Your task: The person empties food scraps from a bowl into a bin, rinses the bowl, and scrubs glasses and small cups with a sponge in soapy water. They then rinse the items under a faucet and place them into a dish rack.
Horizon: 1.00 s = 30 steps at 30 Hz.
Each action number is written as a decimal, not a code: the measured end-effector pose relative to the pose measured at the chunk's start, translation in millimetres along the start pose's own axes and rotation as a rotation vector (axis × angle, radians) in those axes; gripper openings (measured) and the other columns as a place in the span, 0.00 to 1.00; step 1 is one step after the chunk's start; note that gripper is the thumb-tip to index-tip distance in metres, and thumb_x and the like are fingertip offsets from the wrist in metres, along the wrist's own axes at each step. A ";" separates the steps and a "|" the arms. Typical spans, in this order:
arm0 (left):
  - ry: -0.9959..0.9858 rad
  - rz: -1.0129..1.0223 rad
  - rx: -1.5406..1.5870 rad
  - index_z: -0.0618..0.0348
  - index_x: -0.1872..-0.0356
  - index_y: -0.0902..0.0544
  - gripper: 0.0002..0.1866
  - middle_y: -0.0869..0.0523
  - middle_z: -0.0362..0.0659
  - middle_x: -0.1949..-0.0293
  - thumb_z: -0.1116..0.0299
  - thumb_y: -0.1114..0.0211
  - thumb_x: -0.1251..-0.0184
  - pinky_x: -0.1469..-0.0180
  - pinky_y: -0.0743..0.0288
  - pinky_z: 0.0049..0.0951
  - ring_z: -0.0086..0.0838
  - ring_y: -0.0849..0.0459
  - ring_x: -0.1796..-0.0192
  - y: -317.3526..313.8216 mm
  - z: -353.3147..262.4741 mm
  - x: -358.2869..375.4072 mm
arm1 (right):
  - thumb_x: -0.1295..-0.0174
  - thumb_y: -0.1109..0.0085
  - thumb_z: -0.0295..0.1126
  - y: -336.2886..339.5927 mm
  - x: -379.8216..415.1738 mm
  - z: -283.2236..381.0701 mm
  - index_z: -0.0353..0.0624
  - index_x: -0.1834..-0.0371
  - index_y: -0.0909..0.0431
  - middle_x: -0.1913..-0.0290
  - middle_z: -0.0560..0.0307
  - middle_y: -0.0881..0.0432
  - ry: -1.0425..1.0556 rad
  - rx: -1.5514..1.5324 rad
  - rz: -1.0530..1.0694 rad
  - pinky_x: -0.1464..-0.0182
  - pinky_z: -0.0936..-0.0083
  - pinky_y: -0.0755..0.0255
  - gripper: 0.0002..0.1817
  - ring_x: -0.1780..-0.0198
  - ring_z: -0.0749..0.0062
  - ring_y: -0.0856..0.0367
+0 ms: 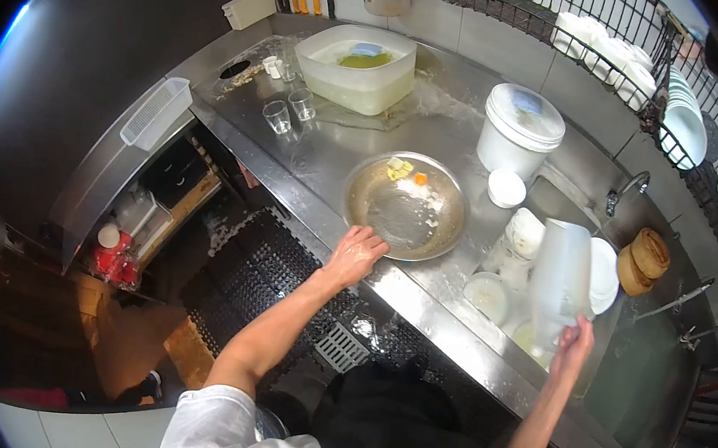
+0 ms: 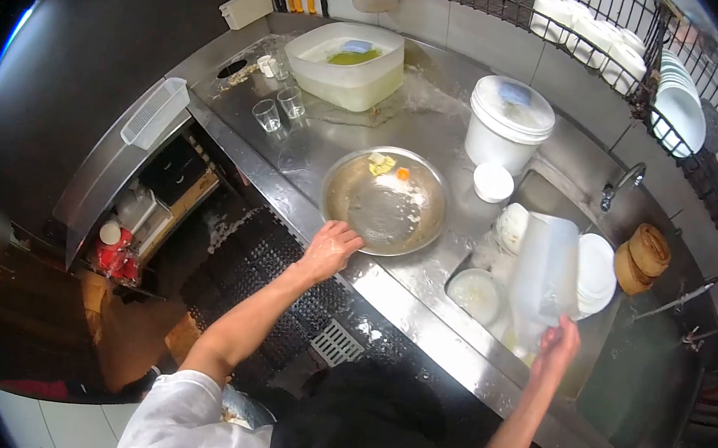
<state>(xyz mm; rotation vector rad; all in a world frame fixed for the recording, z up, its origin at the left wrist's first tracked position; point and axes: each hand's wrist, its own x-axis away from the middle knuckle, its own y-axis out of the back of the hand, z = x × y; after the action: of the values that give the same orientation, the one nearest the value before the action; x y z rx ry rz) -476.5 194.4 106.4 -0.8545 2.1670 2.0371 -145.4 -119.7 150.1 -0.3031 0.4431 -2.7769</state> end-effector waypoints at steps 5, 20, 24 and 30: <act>-0.021 0.158 -0.060 0.54 0.53 0.19 0.19 0.18 0.42 0.56 0.68 0.33 0.50 0.39 0.35 0.37 0.34 0.26 0.42 3.9 22.5 -24.5 | 0.42 0.40 0.34 33.0 -16.7 -4.5 0.46 0.74 0.29 0.81 0.69 0.35 0.040 -0.015 -0.095 0.82 0.86 0.48 0.09 0.81 0.85 0.37; 0.256 0.180 -0.228 0.57 0.51 0.22 0.15 0.22 0.61 0.50 0.72 0.43 0.40 0.46 0.24 0.42 0.50 0.22 0.46 -194.7 349.2 -276.9 | 0.39 0.40 0.37 -92.9 55.7 -11.9 0.47 0.68 0.29 0.80 0.71 0.34 0.102 -0.004 -0.512 0.82 0.87 0.45 0.10 0.81 0.87 0.37; 0.311 0.328 0.213 0.56 0.54 0.21 0.13 0.20 0.54 0.55 0.74 0.45 0.40 0.48 0.24 0.41 0.49 0.20 0.51 -152.2 318.1 -288.3 | 0.40 0.40 0.36 -114.4 71.6 -18.9 0.46 0.67 0.29 0.79 0.69 0.33 0.107 -0.040 -0.508 0.82 0.87 0.44 0.09 0.80 0.87 0.36; -0.487 0.209 0.300 0.53 0.58 0.19 0.14 0.20 0.44 0.56 0.76 0.44 0.45 0.50 0.25 0.38 0.39 0.21 0.51 -63.2 197.7 -240.0 | 0.40 0.42 0.35 -126.4 61.1 -40.2 0.39 0.62 0.27 0.74 0.66 0.28 0.099 0.005 -0.492 0.80 0.86 0.44 0.11 0.79 0.84 0.35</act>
<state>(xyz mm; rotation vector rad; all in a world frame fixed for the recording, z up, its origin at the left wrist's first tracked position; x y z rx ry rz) -312.2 465.6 117.9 -0.0866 2.2463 1.6917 -246.4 -15.2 164.5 -0.3089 0.4317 -3.2837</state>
